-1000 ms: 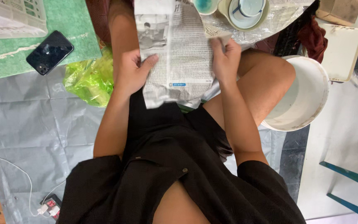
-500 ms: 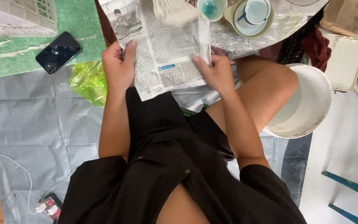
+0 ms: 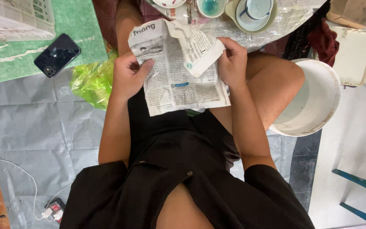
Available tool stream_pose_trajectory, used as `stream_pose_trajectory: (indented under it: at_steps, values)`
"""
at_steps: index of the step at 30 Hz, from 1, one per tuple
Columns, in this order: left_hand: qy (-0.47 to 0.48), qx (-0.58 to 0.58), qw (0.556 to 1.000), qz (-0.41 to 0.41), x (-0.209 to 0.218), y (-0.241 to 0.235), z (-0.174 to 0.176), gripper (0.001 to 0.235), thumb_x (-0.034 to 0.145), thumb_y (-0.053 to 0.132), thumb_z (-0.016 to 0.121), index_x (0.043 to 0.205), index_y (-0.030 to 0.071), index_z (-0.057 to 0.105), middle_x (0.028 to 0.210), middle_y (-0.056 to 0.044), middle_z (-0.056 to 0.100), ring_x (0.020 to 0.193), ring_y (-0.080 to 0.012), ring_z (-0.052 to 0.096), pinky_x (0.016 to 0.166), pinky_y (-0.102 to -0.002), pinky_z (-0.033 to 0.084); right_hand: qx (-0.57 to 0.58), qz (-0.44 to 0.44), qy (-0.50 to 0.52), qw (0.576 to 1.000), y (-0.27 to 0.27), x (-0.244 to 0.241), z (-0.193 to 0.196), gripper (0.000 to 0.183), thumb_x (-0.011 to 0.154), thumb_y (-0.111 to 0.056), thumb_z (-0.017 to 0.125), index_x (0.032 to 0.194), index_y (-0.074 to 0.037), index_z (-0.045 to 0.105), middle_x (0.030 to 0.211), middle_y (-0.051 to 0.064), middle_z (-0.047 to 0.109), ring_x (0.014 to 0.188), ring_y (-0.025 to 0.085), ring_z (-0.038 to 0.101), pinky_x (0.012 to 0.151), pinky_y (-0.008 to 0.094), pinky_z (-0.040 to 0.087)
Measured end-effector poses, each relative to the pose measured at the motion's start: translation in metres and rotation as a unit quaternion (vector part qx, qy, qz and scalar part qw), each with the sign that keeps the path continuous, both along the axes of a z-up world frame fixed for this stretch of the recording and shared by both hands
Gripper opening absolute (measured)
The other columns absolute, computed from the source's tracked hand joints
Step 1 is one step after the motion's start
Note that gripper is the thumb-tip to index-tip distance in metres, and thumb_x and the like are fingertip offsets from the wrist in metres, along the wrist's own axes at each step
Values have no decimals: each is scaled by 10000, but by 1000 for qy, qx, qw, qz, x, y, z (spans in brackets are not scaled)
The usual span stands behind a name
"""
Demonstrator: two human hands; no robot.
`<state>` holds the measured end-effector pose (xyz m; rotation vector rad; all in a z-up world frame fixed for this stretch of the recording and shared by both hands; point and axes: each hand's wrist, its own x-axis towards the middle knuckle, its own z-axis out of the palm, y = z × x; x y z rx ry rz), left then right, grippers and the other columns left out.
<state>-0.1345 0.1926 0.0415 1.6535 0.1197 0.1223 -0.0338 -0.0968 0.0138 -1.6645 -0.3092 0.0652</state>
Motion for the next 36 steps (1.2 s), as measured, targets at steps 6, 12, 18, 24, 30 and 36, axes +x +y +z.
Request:
stream_pose_trajectory:
  at_steps: [6,12,18,24,30,36]
  values:
    - [-74,-58,993,-74,4,-3,15,237,910,-11,776,1138,-14,715,1149,-94,744,1036,-127,702,933,-259,562,39,72,-128,988,0,1,20,270,889,169,639,1128,54,691,1174,124,669,1077,186,663,936,271,542]
    - [-93,45,987,-123,8,14,29,132,829,-70,805,911,29,779,1182,-147,740,1042,-204,730,887,-291,589,138,123,-20,983,-13,4,8,256,923,184,525,765,-3,598,1301,176,662,1053,185,649,886,266,526]
    - [-85,49,988,-123,10,24,21,144,837,-128,706,813,7,749,1228,-165,741,1054,-208,746,880,-295,609,221,179,69,956,-6,1,25,200,810,45,447,675,-47,563,1490,184,557,1258,277,651,1046,296,529]
    - [-178,39,980,-74,9,21,17,121,815,-146,727,808,-25,731,1233,-188,715,1085,-244,743,940,-314,602,190,152,106,964,-3,-2,13,367,1008,-167,534,650,-111,475,1168,73,573,1067,116,565,916,210,466]
    - [-169,49,983,-53,5,23,13,139,786,-160,724,783,-22,733,1232,-191,723,987,-218,741,860,-288,584,96,63,117,987,5,-10,-17,545,874,6,855,790,-162,343,751,-104,383,675,11,326,591,193,316]
    - [-118,48,984,-124,4,41,37,214,742,-177,590,799,-8,708,1277,-214,686,1034,-233,687,874,-290,558,158,91,80,980,4,-8,-13,410,851,152,667,943,-118,373,875,-54,431,784,30,397,688,208,368]
